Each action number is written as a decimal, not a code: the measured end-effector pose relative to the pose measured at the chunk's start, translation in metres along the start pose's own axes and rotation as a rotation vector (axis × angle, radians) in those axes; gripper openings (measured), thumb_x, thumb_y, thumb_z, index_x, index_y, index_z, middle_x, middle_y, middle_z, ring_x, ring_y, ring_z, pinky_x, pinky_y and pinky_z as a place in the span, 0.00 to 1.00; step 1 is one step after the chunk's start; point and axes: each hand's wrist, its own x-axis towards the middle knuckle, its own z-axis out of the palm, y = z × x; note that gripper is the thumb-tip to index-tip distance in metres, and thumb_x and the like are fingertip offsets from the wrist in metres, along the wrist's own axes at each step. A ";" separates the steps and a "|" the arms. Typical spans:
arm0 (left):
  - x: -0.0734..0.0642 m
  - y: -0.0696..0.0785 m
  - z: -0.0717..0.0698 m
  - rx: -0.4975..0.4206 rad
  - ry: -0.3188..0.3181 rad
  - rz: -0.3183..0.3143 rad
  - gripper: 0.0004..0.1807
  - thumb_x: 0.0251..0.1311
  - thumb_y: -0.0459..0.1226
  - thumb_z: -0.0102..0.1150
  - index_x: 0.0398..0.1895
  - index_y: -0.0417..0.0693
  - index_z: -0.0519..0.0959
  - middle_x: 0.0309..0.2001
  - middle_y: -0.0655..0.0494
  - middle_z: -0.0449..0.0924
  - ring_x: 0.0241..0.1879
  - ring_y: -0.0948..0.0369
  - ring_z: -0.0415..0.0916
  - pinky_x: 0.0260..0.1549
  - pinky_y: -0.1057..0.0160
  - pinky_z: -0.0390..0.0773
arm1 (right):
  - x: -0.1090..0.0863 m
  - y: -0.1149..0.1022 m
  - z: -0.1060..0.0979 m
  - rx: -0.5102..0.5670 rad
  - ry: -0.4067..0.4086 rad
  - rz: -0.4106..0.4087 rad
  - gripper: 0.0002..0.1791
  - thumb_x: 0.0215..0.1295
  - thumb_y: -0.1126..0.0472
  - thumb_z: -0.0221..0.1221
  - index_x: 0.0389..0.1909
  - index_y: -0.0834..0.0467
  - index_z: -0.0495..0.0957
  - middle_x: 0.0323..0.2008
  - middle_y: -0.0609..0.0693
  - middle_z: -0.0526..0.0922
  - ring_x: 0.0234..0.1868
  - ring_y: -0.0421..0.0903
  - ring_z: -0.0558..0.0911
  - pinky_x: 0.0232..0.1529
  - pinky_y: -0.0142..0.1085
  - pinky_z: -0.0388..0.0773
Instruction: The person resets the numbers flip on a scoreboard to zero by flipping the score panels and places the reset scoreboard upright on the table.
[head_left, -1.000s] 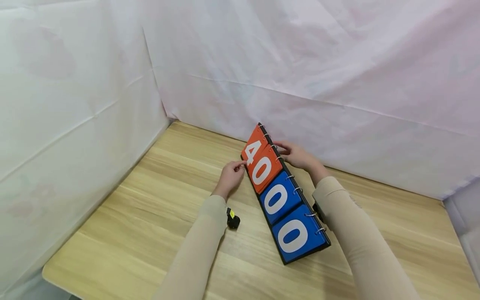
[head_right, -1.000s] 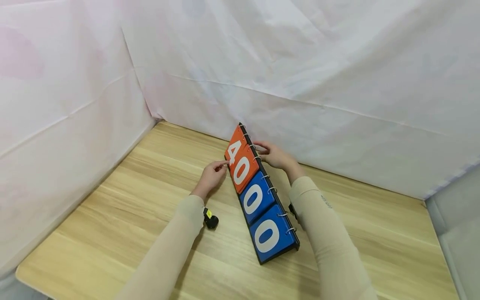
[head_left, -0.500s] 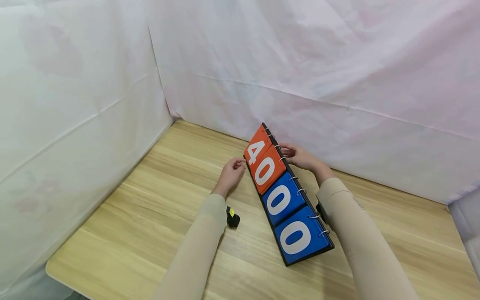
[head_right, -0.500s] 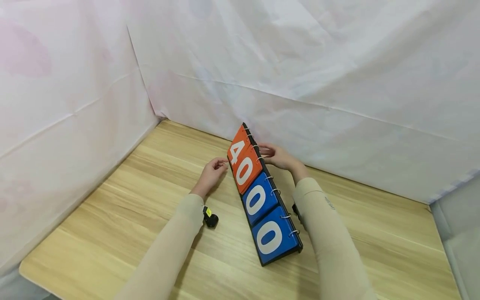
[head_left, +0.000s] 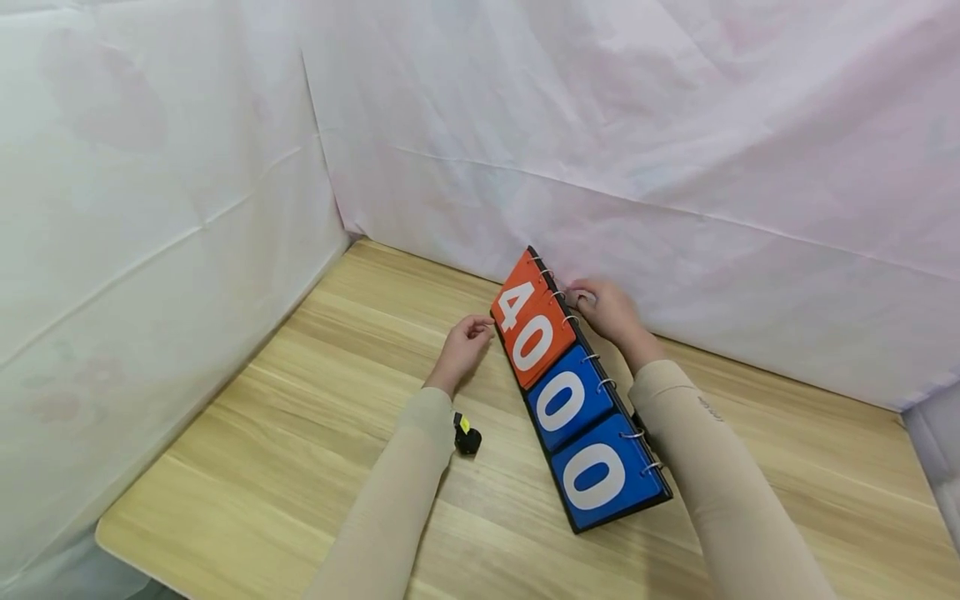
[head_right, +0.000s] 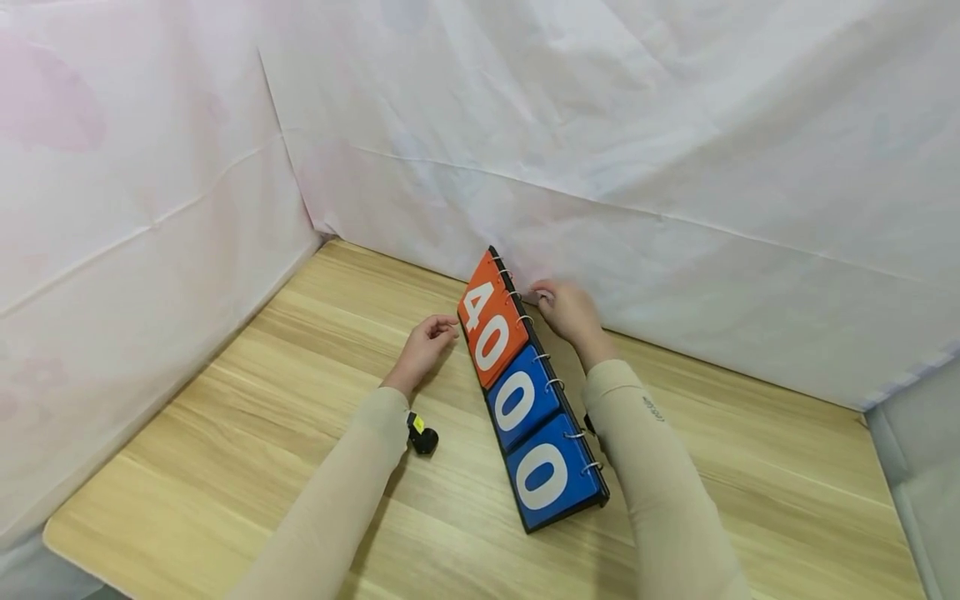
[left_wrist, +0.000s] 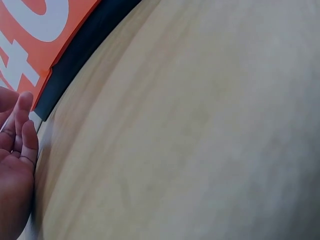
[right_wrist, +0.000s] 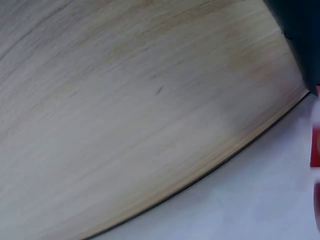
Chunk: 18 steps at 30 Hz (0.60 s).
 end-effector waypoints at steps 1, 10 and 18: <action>0.000 0.000 0.000 -0.004 -0.001 -0.001 0.11 0.63 0.36 0.52 0.47 0.45 0.76 0.38 0.54 0.73 0.40 0.59 0.69 0.39 0.63 0.71 | 0.000 0.000 -0.001 -0.038 0.072 0.010 0.17 0.63 0.61 0.53 0.52 0.61 0.75 0.53 0.61 0.73 0.51 0.59 0.72 0.49 0.51 0.70; 0.003 -0.001 0.002 -0.030 -0.013 -0.002 0.10 0.63 0.36 0.53 0.47 0.45 0.77 0.38 0.54 0.73 0.39 0.59 0.69 0.39 0.64 0.70 | -0.008 -0.001 -0.014 0.017 0.252 0.292 0.28 0.59 0.40 0.56 0.20 0.63 0.73 0.19 0.53 0.72 0.23 0.51 0.70 0.21 0.38 0.63; 0.006 -0.001 0.006 -0.035 -0.030 -0.018 0.10 0.62 0.36 0.54 0.45 0.46 0.77 0.39 0.54 0.74 0.40 0.59 0.69 0.40 0.63 0.71 | -0.001 -0.009 -0.021 0.963 -0.112 0.373 0.29 0.69 0.44 0.47 0.61 0.60 0.67 0.57 0.59 0.73 0.56 0.55 0.74 0.58 0.49 0.67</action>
